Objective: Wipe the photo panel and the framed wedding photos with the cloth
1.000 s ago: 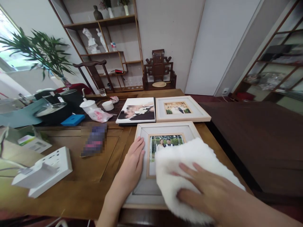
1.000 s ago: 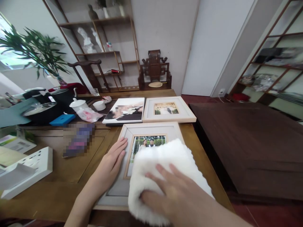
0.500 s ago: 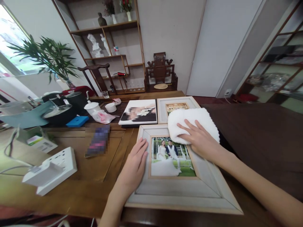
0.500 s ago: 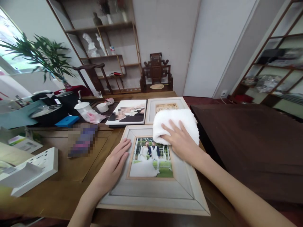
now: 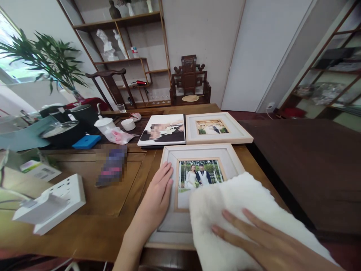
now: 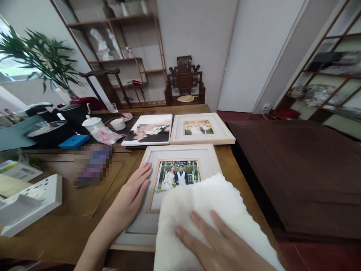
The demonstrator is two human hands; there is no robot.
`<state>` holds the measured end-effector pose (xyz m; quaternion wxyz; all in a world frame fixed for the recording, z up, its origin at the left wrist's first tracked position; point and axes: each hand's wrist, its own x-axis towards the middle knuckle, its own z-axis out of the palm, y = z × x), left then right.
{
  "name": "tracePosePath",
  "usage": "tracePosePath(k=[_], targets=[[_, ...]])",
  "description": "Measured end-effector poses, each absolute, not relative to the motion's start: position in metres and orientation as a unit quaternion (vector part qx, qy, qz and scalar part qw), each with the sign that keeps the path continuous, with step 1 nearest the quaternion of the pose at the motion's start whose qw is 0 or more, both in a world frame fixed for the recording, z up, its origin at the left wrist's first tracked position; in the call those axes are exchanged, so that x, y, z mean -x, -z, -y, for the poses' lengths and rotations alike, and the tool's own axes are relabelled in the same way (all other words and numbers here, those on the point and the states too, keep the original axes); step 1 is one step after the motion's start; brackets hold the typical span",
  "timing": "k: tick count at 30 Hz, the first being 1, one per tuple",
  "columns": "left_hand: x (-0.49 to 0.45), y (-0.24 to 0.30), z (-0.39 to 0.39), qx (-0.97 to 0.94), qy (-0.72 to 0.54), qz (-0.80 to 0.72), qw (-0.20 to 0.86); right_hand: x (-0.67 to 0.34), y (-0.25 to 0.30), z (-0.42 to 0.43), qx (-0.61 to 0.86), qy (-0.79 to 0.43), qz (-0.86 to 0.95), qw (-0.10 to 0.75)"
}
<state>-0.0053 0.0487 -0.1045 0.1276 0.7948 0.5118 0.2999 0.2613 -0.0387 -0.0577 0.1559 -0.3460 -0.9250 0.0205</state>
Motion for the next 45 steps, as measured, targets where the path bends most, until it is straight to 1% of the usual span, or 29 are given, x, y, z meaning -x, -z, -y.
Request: tracePosePath(k=[3, 8, 12, 15, 19, 23, 25, 28, 32, 35, 40, 42, 45], targets=[[0.005, 0.102, -0.047, -0.793, -0.296, -0.515, 0.136, -0.254, 0.062, 0.017, 0.33, -0.014, 0.938, 0.108], [0.005, 0.099, -0.046, -0.793, -0.297, -0.512, 0.145, -0.258, 0.06, -0.035, 0.423, 0.063, 0.896, 0.121], [0.005, 0.099, -0.047, -0.789, -0.304, -0.512, 0.152, -0.268, 0.057, -0.069, 0.432, 0.11, 0.885, 0.131], [0.005, 0.098, -0.046, -0.781, -0.303, -0.522, 0.161, -0.267, 0.063, -0.079, 0.419, 0.122, 0.894, 0.099], [0.005, 0.099, -0.046, -0.777, -0.308, -0.522, 0.169, -0.259, 0.066, -0.056, 0.404, 0.094, 0.909, 0.048], [0.004, 0.099, -0.047, -0.78, -0.308, -0.52, 0.163, -0.252, 0.052, -0.002, 0.378, -0.012, 0.926, 0.011], [0.004, 0.099, -0.047, -0.781, -0.306, -0.521, 0.16, -0.251, 0.044, 0.026, 0.358, -0.047, 0.932, 0.015], [0.004, 0.098, -0.046, -0.782, -0.298, -0.524, 0.156, -0.253, 0.038, 0.05, 0.346, -0.06, 0.936, 0.035], [0.004, 0.097, -0.046, -0.786, -0.293, -0.521, 0.155, -0.258, 0.043, 0.043, 0.341, -0.074, 0.936, 0.047], [0.005, 0.098, -0.045, -0.79, -0.291, -0.517, 0.153, -0.261, 0.053, 0.017, 0.374, -0.04, 0.924, 0.065], [0.006, 0.097, -0.044, -0.788, -0.286, -0.522, 0.157, -0.261, 0.061, -0.038, 0.418, 0.075, 0.899, 0.106], [0.006, 0.097, -0.044, -0.786, -0.29, -0.522, 0.16, -0.258, 0.062, -0.056, 0.43, 0.108, 0.891, 0.102], [0.006, 0.096, -0.044, -0.784, -0.299, -0.519, 0.161, -0.252, 0.064, -0.069, 0.437, 0.123, 0.888, 0.067]])
